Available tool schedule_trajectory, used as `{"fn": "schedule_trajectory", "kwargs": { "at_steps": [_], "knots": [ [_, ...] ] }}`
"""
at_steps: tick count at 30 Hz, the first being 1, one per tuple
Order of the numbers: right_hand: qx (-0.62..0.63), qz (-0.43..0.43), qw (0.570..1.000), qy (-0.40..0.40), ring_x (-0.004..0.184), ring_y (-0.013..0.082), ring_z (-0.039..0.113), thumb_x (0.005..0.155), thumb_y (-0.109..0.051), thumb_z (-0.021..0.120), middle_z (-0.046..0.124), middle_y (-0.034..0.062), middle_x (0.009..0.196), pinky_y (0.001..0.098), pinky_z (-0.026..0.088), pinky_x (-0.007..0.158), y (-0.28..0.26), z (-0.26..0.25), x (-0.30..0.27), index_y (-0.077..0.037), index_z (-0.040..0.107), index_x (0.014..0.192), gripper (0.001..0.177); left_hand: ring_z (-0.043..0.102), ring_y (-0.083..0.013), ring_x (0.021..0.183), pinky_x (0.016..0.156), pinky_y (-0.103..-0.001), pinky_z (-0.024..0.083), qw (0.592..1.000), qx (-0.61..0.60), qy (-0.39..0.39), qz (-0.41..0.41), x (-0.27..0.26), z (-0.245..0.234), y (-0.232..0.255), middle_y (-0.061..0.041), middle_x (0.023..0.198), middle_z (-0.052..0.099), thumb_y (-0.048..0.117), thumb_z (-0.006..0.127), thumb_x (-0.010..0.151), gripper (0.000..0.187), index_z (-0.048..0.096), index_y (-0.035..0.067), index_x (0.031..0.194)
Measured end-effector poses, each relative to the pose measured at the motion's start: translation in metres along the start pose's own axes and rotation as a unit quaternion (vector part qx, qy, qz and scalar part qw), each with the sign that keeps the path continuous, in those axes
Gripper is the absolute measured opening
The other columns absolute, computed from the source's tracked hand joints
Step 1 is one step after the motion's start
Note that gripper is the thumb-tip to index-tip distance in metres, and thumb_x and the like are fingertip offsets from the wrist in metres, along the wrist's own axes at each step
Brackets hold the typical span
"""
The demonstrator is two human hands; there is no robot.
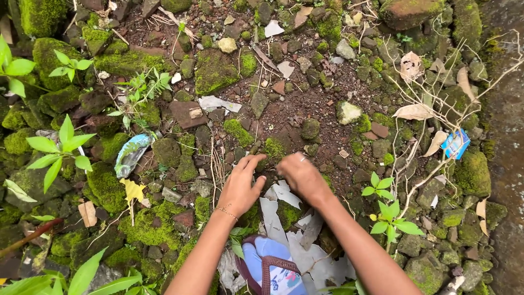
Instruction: Weeding a mossy and rocky garden area by hand, pulling out small plants and debris.
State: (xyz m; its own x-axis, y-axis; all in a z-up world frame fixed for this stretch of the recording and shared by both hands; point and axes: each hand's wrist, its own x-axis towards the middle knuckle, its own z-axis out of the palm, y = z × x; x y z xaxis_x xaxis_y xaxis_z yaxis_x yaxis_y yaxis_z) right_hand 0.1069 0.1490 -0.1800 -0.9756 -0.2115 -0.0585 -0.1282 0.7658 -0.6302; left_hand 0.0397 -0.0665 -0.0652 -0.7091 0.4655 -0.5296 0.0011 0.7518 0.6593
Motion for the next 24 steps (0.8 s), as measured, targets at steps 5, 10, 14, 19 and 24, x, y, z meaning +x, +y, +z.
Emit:
{"fn": "schedule_trajectory", "kwargs": {
  "at_steps": [5,10,14,19,24],
  "knots": [
    [0.006,0.041,0.997,0.063,0.102,0.0202,0.069,0.095,-0.013,0.07,0.07,0.0034,0.097,0.0333,0.058,0.091,-0.005,-0.027,0.013,-0.014,0.072,0.101,0.007,0.056,-0.04,0.132,0.108,-0.053,0.049,1.0,-0.002,0.003,0.006,-0.003,-0.003,-0.003,-0.013,0.143,0.054,0.018,0.06,0.095,0.052,0.051,0.021,0.146],
    [-0.022,0.013,0.999,-0.021,0.108,0.0214,0.065,0.096,-0.014,0.068,0.066,0.0073,0.105,0.0326,0.059,0.09,-0.03,-0.017,0.0,-0.011,0.07,0.112,0.017,0.056,-0.0401,0.131,0.108,-0.053,0.049,1.0,0.0,0.003,0.011,0.0,0.002,-0.002,-0.013,0.143,0.054,0.018,0.06,0.095,0.052,0.052,0.021,0.146],
    [-0.111,-0.017,0.994,0.0,0.112,0.0259,0.06,0.092,-0.018,0.07,0.058,0.0051,0.11,0.0383,0.06,0.089,-0.016,0.02,-0.011,-0.013,0.065,0.121,0.029,0.056,-0.0401,0.131,0.107,-0.053,0.05,1.0,0.006,0.006,0.017,-0.001,0.003,-0.003,-0.012,0.142,0.054,0.019,0.061,0.095,0.052,0.052,0.022,0.146],
    [-0.107,0.008,0.992,0.072,0.101,0.0209,0.063,0.093,-0.019,0.07,0.059,0.0009,0.095,0.0314,0.058,0.085,-0.015,0.027,-0.008,-0.014,0.068,0.095,0.006,0.055,-0.0395,0.133,0.108,-0.053,0.049,1.0,0.008,0.006,0.003,0.0,-0.002,-0.005,-0.011,0.143,0.054,0.02,0.06,0.095,0.052,0.051,0.023,0.146],
    [-0.03,0.045,0.991,0.122,0.094,0.0255,0.064,0.094,-0.017,0.07,0.061,0.0043,0.087,0.0368,0.056,0.086,-0.014,0.008,0.0,-0.013,0.068,0.091,0.006,0.055,-0.0401,0.132,0.108,-0.054,0.048,1.0,0.002,0.008,-0.003,-0.005,-0.002,-0.009,-0.012,0.143,0.054,0.019,0.061,0.095,0.052,0.052,0.023,0.146]
  ]
}}
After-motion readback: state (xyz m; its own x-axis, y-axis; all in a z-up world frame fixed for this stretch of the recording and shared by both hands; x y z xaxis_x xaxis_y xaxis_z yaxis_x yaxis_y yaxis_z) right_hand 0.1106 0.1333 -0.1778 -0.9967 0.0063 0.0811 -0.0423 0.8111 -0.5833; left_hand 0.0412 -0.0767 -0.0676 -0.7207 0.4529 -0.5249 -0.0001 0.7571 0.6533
